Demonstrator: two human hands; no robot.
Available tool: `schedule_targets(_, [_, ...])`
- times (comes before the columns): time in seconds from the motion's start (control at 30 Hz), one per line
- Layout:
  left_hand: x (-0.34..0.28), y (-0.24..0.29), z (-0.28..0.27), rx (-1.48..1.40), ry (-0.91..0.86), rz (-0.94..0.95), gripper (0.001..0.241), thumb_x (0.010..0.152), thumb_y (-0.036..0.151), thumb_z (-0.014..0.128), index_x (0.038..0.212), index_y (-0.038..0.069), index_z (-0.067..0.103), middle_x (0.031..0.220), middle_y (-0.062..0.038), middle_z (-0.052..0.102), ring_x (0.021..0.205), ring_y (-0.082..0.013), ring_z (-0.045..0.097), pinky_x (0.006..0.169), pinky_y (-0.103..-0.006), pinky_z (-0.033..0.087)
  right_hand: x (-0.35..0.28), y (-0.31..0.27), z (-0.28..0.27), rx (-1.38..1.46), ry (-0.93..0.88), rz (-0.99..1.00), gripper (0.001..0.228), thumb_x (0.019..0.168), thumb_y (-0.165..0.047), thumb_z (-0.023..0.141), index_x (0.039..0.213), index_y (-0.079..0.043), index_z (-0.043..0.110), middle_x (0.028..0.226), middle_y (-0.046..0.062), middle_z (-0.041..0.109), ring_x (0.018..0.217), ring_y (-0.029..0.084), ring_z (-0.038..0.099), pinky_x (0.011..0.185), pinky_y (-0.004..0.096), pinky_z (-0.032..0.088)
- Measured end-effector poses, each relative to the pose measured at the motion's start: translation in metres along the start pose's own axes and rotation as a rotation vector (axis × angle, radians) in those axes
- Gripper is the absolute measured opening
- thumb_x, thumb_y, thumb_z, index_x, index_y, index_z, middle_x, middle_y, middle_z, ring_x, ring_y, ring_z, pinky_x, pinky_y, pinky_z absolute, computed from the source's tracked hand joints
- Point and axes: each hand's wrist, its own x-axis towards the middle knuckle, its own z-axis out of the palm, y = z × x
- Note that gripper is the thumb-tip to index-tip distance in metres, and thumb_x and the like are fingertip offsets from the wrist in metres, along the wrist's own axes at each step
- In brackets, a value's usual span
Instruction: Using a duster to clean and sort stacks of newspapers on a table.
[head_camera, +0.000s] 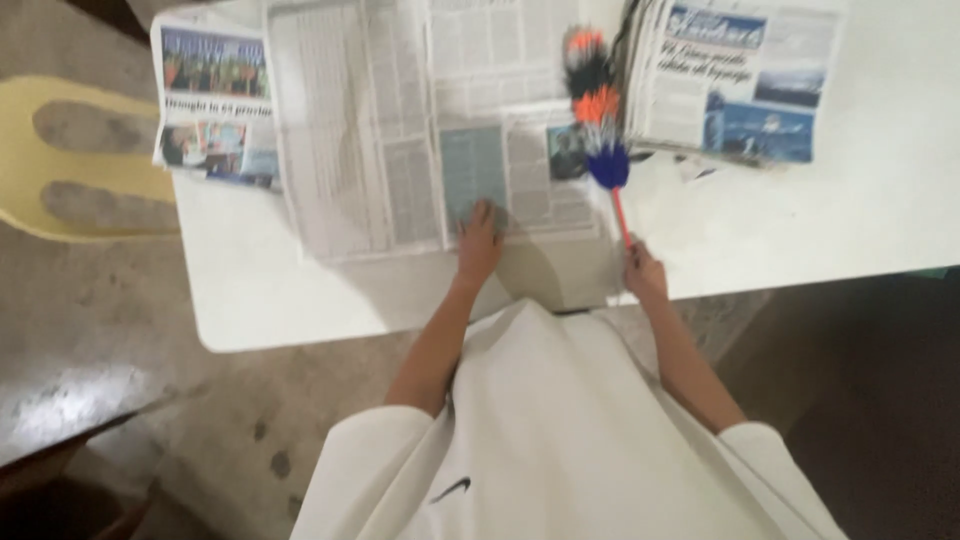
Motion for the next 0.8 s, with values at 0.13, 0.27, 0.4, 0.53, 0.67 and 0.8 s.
schedule_targets(0.13, [0.013,0.020,0.044,-0.025,0.032,0.198,0.034,0.106,0.014,0.053,0.140,0.011,0.061,0.153,-0.012,0.052,0.149,-0.0291,0.041,0.121,-0.0568,0.030,-0.024,-0.035,-0.031,0.072,-0.125,-0.005,0.029,0.108,-0.034,0.046,0.131,-0.020,0.055,0.080,0.018,0.072,0.075,0.039,0.073,0.076,0.055,0.056])
schedule_targets(0.27, [0.047,0.047,0.065,-0.026,0.074,0.224,0.044,0.099,0.024,0.067,0.143,0.022,0.061,0.157,-0.008,0.048,0.149,-0.0317,0.039,0.120,-0.0674,0.024,-0.008,-0.036,-0.042,0.119,-0.175,-0.077,0.025,0.106,-0.026,0.050,0.128,-0.019,0.058,0.096,0.021,0.071,0.090,0.042,0.071,0.080,0.054,0.056])
schedule_targets(0.4, [0.051,0.040,0.095,0.027,0.082,0.233,0.045,0.094,0.034,0.073,0.138,0.029,0.066,0.159,0.000,0.048,0.153,-0.0293,0.034,0.122,-0.0681,0.017,-0.021,-0.037,-0.042,0.161,-0.225,-0.100,0.040,0.105,-0.023,0.052,0.143,-0.008,0.052,0.119,0.027,0.069,0.105,0.049,0.067,0.088,0.060,0.055])
schedule_targets(0.53, [0.043,0.045,0.098,0.011,0.148,0.217,0.032,0.100,0.025,0.065,0.131,0.031,0.070,0.153,0.004,0.056,0.152,-0.0256,0.038,0.123,-0.0662,0.016,-0.033,-0.044,-0.053,0.168,-0.247,-0.052,0.060,0.103,-0.037,0.056,0.153,-0.006,0.046,0.135,0.030,0.061,0.125,0.050,0.056,0.108,0.060,0.042])
schedule_targets(0.67, [0.047,0.072,0.062,-0.284,0.155,-0.011,0.027,0.105,0.024,0.062,0.130,0.022,0.071,0.148,0.000,0.060,0.146,-0.0251,0.045,0.124,-0.0583,0.022,-0.001,-0.016,-0.044,0.586,-0.311,-0.097,0.023,0.113,-0.024,0.040,0.124,-0.013,0.055,0.078,0.017,0.071,0.069,0.032,0.075,0.064,0.043,0.061])
schedule_targets(0.8, [0.071,0.025,0.073,-0.877,0.368,-0.276,0.026,0.110,0.019,0.055,0.128,0.006,0.068,0.121,-0.017,0.070,0.122,-0.0373,0.063,0.105,-0.0543,0.049,-0.021,-0.046,-0.044,0.618,-0.196,-0.172,0.020,0.113,-0.024,0.042,0.122,-0.010,0.053,0.078,0.014,0.067,0.069,0.028,0.071,0.068,0.042,0.059])
